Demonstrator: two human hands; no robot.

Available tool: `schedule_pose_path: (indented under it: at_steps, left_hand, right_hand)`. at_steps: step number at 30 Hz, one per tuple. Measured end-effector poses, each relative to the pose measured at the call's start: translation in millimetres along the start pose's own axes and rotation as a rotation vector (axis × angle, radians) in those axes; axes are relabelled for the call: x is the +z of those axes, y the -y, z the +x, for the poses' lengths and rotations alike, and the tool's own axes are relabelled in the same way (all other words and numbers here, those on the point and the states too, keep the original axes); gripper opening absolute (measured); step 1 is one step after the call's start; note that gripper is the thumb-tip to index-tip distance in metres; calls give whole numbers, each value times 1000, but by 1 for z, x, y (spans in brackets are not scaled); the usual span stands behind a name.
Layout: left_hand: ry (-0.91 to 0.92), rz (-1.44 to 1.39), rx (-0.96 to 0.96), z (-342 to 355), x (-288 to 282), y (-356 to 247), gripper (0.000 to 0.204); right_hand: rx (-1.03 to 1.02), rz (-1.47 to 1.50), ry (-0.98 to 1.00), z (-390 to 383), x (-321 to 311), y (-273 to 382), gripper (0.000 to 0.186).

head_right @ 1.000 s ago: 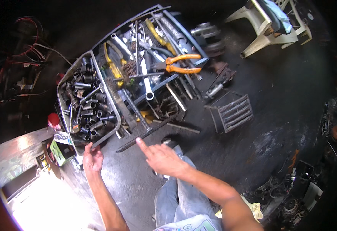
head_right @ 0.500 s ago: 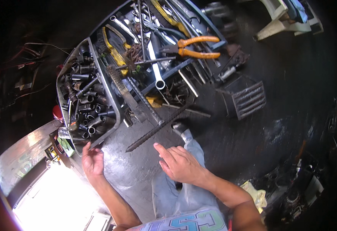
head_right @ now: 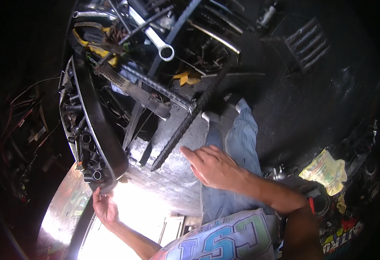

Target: The person removes screws from a metal engine component, picks up a small tool from a tray, and continues to unscrew small fasteners from the part while a second person assists.

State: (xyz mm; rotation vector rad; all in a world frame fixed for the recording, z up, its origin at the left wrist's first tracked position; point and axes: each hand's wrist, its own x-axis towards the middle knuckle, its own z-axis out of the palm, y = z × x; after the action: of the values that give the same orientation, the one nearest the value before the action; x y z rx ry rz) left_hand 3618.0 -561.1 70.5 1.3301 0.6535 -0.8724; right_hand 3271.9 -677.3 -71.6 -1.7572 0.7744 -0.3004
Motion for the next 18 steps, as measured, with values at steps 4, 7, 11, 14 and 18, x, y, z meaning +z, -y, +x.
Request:
schedule_pose_path:
  at_steps: [4, 7, 11, 14, 18]
  left_hand:
    - [-2, -34, -123, -9, 21, -10, 33]
    - [-6, -127, -185, -16, 27, -14, 33]
    - [19, -10, -227, -13, 25, -16, 30]
    - [48, -99, -238, -8, 12, -14, 27]
    - [14, -45, -232, -11, 22, -2, 34]
  right_hand:
    - [36, 21, -30, -7, 34, -16, 53]
    - [83, 5, -39, -13, 53, -25, 52]
    - [185, 8, -35, -25, 74, -35, 54]
    - [206, 23, -18, -32, 88, -41, 53]
    - [162, -14, -72, -38, 97, -47, 53]
